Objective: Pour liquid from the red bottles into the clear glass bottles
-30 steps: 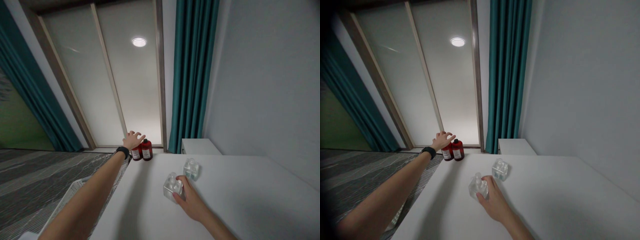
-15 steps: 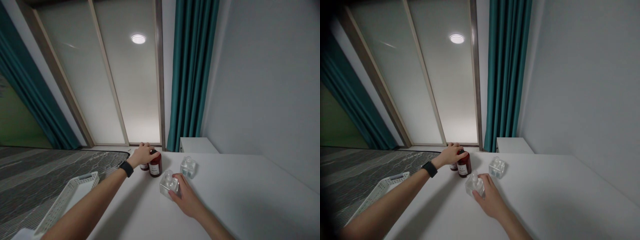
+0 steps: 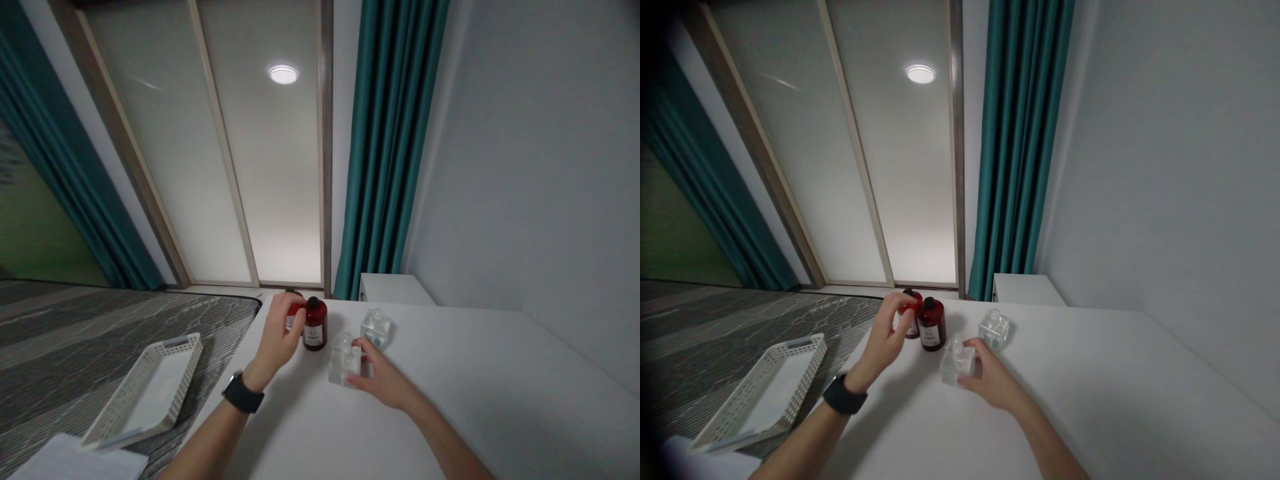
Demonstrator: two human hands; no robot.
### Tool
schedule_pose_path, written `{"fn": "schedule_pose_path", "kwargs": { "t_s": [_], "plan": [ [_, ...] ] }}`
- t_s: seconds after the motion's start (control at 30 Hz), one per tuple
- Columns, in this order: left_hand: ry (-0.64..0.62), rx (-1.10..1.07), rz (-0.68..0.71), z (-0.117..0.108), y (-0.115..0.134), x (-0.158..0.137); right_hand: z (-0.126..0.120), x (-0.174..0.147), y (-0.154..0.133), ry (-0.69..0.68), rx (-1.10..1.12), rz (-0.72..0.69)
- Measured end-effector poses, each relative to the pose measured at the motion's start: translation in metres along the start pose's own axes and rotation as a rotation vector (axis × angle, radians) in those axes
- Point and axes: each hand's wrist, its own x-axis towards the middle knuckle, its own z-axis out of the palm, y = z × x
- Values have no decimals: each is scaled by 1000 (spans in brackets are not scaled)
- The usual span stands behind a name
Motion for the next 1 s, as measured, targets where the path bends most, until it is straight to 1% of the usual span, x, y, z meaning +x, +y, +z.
{"fn": "schedule_pose_path", "kwargs": {
  "t_s": [0.03,0.1,0.17,0.27,0.33,0.37,0.43,0.5,0.6,0.67,0.77,0.9,1.0],
  "plan": [
    [-14,-81,0,4,4,-13,-3,0,2,-27,52,17],
    [-170,-179,-1,17,11,-34,-8,1,6,-71,146,40],
    [-310,-201,15,31,18,-45,-10,2,8,-116,217,48],
    [-470,-177,26,49,25,-44,-12,2,10,-160,257,25],
    [-539,-199,32,57,28,-39,-12,2,10,-143,238,-15],
    [-552,-236,27,60,28,-37,-11,1,8,-123,219,-32],
    [-527,-347,-11,66,25,-39,-8,-1,4,-72,160,-47],
    [-457,-453,-76,70,20,-44,-5,-4,-2,-38,65,-36],
    [-452,-517,-92,72,13,-52,1,-7,-11,18,-77,-56],
    [-457,-526,-81,70,11,-55,4,-8,-15,45,-112,-73],
    [-457,-513,-67,65,14,-54,4,-7,-16,42,-111,-61],
    [-429,-470,-101,63,20,-55,4,-6,-13,41,-113,-51],
    [-405,-463,-125,67,22,-59,6,-5,-10,45,-118,-61]
  ]
}}
